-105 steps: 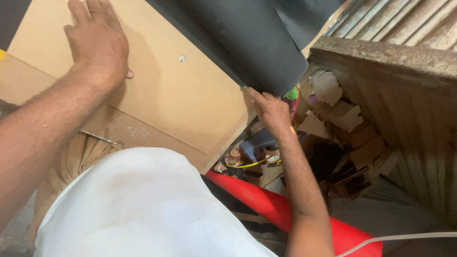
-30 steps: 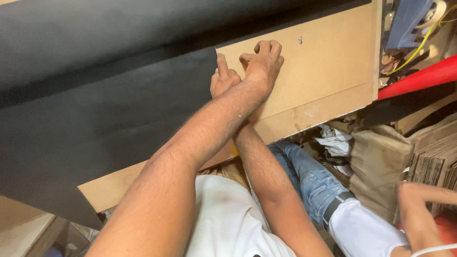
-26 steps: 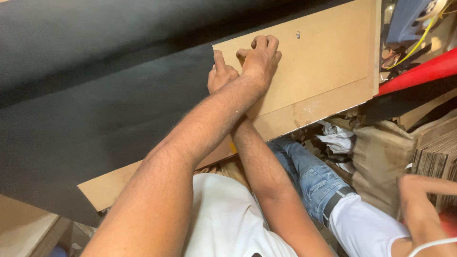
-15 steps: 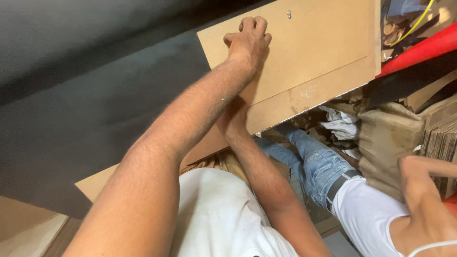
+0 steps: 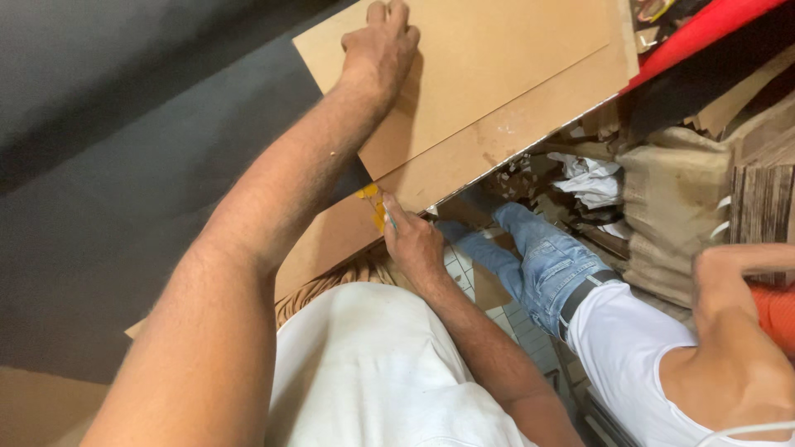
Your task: The person cuts a black sheet of fabric laid on a workbench, using a cardboard piece as a template and a utility knife. They align the template over the fabric, hold it steady with one hand, and slice along its edge with the knife, repositioning the fabric and template between cuts.
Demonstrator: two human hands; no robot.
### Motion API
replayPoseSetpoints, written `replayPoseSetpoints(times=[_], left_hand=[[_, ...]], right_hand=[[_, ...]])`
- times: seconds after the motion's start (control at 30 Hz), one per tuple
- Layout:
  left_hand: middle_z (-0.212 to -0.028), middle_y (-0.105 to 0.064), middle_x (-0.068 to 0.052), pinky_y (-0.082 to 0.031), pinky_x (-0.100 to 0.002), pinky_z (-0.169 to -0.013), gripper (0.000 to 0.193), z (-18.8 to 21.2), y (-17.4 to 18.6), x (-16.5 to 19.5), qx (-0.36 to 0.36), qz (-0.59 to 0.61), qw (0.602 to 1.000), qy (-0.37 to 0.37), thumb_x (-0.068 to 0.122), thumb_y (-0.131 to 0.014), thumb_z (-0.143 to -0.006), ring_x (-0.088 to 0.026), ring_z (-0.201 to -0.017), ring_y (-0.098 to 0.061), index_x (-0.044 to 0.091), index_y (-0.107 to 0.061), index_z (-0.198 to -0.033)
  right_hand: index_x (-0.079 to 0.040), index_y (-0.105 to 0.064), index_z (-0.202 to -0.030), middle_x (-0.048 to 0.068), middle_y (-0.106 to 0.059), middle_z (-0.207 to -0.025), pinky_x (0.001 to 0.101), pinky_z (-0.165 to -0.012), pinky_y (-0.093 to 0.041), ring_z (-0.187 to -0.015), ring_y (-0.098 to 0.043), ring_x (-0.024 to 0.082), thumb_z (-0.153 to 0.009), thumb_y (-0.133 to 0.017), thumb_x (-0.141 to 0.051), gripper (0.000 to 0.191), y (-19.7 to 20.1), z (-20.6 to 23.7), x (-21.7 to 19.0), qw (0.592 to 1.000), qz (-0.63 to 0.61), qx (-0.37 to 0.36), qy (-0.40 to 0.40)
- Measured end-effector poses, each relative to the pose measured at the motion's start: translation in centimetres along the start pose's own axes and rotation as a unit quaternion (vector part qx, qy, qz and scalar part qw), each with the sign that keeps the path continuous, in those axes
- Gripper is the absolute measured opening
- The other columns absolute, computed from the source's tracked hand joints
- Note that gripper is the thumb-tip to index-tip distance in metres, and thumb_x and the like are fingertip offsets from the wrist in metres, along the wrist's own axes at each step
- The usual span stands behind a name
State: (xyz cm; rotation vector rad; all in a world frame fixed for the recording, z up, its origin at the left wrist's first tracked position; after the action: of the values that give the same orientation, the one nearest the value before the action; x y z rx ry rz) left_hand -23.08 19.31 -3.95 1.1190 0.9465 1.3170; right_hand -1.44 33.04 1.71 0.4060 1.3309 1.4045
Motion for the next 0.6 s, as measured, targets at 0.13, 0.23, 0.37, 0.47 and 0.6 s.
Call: replayPoseSetpoints(times=[0.13,0.23,0.37,0.47,0.6], left_hand=[[-0.120,-0.053,-0.018,-0.059,-0.043,-0.081,0.037,4.7,3.4,-1.3,0.130,0.117,0.984,-0.026,0.001,-0.074,-0.075,-0.033,-0.110,-0.057,0.001,-0.066,-0.111],[-0.126,-0.056,-0.021,-0.047,-0.049,-0.101,0.039,11.8,6.8,-3.5,0.247,0.227,0.942,0.012,-0.002,-0.074,-0.085,-0.039,-0.118,-0.055,0.000,-0.064,-0.122],[-0.138,-0.058,-0.023,-0.043,-0.052,-0.108,0.051,18.5,8.5,-3.8,0.258,0.288,0.919,0.082,0.021,-0.084,-0.086,-0.040,-0.129,-0.052,0.003,-0.065,-0.129],[-0.141,-0.056,-0.025,-0.041,-0.052,-0.110,0.049,22.0,8.6,-4.1,0.243,0.313,0.907,0.144,0.024,-0.081,-0.091,-0.042,-0.133,-0.049,0.002,-0.065,-0.131],[-0.141,-0.056,-0.024,-0.040,-0.052,-0.112,0.051,23.2,8.6,-3.1,0.242,0.312,0.901,0.177,0.027,-0.080,-0.091,-0.042,-0.133,-0.049,0.000,-0.065,-0.132]], right_hand=[[-0.013,-0.062,-0.141,0.012,-0.071,-0.087,0.0416,-0.066,-0.060,-0.076,-0.072,0.030,-0.093,-0.065,-0.015,0.048,3.2,0.6,-2.6,0.995,-0.032,0.006,0.096],[-0.012,-0.061,-0.142,0.012,-0.073,-0.112,0.0392,-0.062,-0.058,-0.083,-0.074,0.028,-0.090,-0.066,-0.012,0.053,5.2,0.3,-7.9,0.964,-0.015,0.015,0.265],[-0.011,-0.064,-0.143,0.010,-0.067,-0.098,0.0409,-0.070,-0.053,-0.086,-0.068,0.028,-0.094,-0.074,-0.021,0.051,4.5,-1.0,-10.2,0.924,0.179,-0.075,0.331],[-0.011,-0.068,-0.129,0.015,-0.064,-0.109,0.0464,-0.088,-0.050,-0.103,-0.064,0.033,-0.085,-0.078,-0.032,0.049,7.8,-2.3,-8.0,0.956,0.049,-0.008,0.290],[-0.006,-0.066,-0.126,0.016,-0.064,-0.127,0.0481,-0.102,-0.047,-0.119,-0.060,0.034,-0.086,-0.076,-0.031,0.048,13.2,-7.1,2.1,0.973,0.041,0.158,0.163]])
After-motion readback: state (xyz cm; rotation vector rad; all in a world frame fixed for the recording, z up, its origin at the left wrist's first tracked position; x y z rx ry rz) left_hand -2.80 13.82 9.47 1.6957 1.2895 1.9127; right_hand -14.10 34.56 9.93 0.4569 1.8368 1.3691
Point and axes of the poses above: each hand's wrist, its own z-axis away from the middle knuckle, its own y-axis out of the back of the hand, x = y × z, the point moved 9 cm from there along -z, towards the middle knuckle
